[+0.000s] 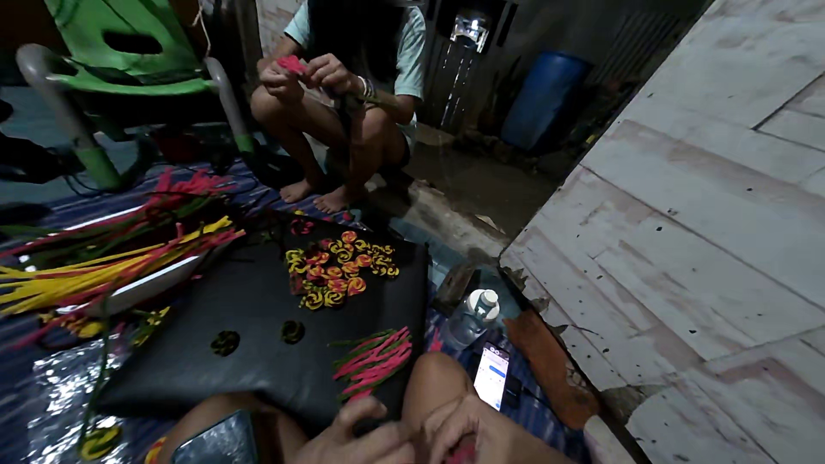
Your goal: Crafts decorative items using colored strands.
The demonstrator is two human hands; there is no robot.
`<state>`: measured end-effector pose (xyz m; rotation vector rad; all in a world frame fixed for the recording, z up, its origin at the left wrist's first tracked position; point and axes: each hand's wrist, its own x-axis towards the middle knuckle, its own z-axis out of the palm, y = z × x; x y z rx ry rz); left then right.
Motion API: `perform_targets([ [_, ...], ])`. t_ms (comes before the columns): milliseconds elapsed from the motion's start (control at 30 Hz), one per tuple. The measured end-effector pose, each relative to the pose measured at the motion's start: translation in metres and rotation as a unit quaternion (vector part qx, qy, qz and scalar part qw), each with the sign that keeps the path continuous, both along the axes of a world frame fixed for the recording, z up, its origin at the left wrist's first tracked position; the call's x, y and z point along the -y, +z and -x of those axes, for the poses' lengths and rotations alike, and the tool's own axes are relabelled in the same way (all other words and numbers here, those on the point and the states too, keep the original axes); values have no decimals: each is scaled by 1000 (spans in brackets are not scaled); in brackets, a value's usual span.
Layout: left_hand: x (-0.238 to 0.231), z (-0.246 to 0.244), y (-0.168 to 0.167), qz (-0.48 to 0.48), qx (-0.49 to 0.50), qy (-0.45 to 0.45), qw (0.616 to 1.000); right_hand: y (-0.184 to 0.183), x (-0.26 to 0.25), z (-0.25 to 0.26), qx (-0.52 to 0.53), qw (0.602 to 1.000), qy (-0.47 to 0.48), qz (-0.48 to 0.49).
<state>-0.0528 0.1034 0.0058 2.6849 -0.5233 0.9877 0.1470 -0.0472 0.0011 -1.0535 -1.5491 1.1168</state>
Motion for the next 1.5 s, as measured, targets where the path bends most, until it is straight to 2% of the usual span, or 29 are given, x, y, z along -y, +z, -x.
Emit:
perform_targets([
  [67,-5,-10,-3,41,-43,25,998,3,0,-5,78,994,-63,-51],
  [167,-19,-35,-18,93,-19,80,992,9,-9,-13,246,939,-175,-164],
  [267,-25,-53,-13,123,19,130,984,21,-24,-23,378,851,-244,-272],
  [300,-26,-57,-7,159,4,139,977,25,-29,-25,419,814,-259,-307],
  [367,-24,-63,6,292,-60,127,946,31,-34,-28,494,733,-284,-371],
  [433,-25,-69,20,450,-157,102,873,30,-37,-33,550,662,-293,-417],
  [467,-25,-72,26,532,-203,84,817,28,-40,-36,570,636,-289,-432],
  [533,-26,-79,32,671,-280,74,683,21,-44,-44,589,604,-283,-456],
  [567,-27,-81,31,720,-305,74,619,17,-46,-47,589,603,-283,-458],
  [600,-27,-82,28,749,-318,78,575,13,-47,-48,582,614,-286,-450],
  [633,-26,-82,26,761,-316,84,560,11,-47,-49,565,640,-294,-430],
  [667,-26,-82,25,757,-298,95,574,11,-48,-47,538,677,-304,-399],
  [733,-26,-79,22,699,-237,119,664,12,-51,-45,486,744,-315,-333],
  [800,-30,-79,16,619,-186,142,750,12,-55,-44,455,779,-319,-292],
  [833,-31,-79,15,592,-170,148,774,12,-57,-44,444,790,-319,-278],
  [933,-34,-80,15,559,-131,142,806,17,-61,-45,392,829,-312,-247],
  [1033,-31,-81,15,580,-64,110,805,27,-62,-44,190,924,-295,-153],
  [1067,-30,-81,14,584,-52,94,805,31,-62,-42,110,942,-298,-107],
  [1167,-21,-78,15,581,-44,52,811,37,-61,-36,-46,946,-320,4],
  [1267,-13,-77,18,547,-48,43,835,40,-57,-32,-94,934,-340,49],
  [1333,-10,-77,20,458,-40,79,884,42,-55,-31,-108,932,-342,54],
  [1400,-6,-79,19,326,10,133,936,43,-53,-30,-130,930,-338,61],
  [1433,-5,-81,17,251,47,160,953,44,-52,-29,-144,929,-334,69],
  [1500,-10,-86,12,105,135,196,966,48,-49,-27,-174,926,-323,89],
])
